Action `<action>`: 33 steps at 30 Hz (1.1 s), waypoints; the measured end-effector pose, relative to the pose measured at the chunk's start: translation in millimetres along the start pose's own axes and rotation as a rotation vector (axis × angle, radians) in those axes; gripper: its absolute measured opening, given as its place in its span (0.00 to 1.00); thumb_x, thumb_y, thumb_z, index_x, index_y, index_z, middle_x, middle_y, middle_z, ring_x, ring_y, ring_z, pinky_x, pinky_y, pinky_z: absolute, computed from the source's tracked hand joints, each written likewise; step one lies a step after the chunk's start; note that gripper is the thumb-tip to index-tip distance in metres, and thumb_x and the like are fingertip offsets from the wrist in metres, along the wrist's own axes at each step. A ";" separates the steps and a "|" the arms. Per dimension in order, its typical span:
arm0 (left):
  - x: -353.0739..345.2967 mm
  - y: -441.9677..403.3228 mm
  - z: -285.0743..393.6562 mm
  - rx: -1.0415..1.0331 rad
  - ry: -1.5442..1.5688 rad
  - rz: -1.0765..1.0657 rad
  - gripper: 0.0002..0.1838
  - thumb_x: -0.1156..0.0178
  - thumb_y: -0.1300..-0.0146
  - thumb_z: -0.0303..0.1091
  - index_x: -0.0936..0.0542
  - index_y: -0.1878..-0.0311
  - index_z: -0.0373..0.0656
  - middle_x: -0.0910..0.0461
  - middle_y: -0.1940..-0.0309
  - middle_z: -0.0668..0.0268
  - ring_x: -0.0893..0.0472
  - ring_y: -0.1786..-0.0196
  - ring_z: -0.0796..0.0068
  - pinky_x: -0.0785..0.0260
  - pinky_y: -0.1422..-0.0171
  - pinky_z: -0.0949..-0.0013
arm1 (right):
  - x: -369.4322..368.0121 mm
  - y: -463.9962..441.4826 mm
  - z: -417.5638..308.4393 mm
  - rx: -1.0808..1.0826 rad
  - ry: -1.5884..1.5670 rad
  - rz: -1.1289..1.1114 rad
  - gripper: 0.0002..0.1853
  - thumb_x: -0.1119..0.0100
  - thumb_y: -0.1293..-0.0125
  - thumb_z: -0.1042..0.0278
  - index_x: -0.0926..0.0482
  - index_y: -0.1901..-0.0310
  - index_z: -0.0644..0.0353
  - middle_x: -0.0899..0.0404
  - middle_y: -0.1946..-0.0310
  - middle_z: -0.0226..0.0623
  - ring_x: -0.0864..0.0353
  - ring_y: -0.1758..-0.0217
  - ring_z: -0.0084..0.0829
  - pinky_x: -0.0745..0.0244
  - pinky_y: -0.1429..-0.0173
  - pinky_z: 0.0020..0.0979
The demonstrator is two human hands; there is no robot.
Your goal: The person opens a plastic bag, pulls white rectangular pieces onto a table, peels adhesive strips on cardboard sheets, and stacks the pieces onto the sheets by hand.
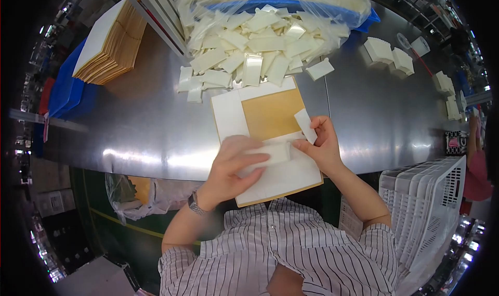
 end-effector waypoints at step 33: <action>-24.6 21.7 -20.0 0.086 0.194 0.039 0.37 0.22 0.50 0.23 0.26 0.35 0.42 0.17 0.47 0.61 0.21 0.43 0.62 0.29 0.36 0.61 | -27.1 19.7 -37.8 0.610 0.580 -0.292 0.29 0.26 0.45 0.80 0.21 0.40 0.61 0.15 0.44 0.36 0.24 0.48 0.36 0.27 0.43 0.34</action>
Point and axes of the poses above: each hand's wrist, its own y-axis away from the middle knuckle, its own x-axis out of the back of the hand, z = x × y, the point moved 2 cm from there along -y, towards the middle knuckle
